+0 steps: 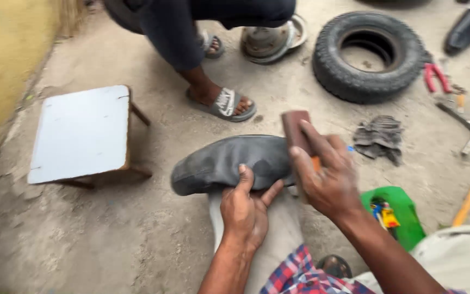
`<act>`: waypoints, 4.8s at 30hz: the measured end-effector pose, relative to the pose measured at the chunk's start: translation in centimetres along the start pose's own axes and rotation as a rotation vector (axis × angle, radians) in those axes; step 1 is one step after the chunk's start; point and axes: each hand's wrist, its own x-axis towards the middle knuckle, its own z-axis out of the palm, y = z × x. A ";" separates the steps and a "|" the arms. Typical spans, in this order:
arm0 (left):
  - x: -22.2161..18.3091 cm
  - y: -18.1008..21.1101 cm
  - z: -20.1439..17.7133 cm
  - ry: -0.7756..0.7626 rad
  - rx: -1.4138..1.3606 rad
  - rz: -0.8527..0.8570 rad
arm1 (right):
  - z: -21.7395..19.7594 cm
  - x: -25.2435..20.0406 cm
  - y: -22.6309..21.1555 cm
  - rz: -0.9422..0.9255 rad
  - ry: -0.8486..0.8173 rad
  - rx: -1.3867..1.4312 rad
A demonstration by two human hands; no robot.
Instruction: Patching a hole in an inner tube by sanding the area, applying adhesive, and pressing on a rubber patch.
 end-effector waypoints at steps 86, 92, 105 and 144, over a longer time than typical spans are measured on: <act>0.9 -0.9 -2.9 -0.067 0.656 0.158 | 1.0 0.0 -1.6 0.021 -0.170 -0.182; 1.6 -1.2 -4.6 -0.097 0.780 0.266 | 1.9 -3.6 -2.1 -0.221 -0.180 -0.106; 1.3 -0.6 -4.5 -0.201 0.630 0.202 | 2.0 -2.8 -1.4 -0.261 -0.203 -0.083; 1.7 -1.8 -4.9 -0.143 0.837 0.305 | 2.3 2.2 -1.5 -0.090 -0.169 -0.132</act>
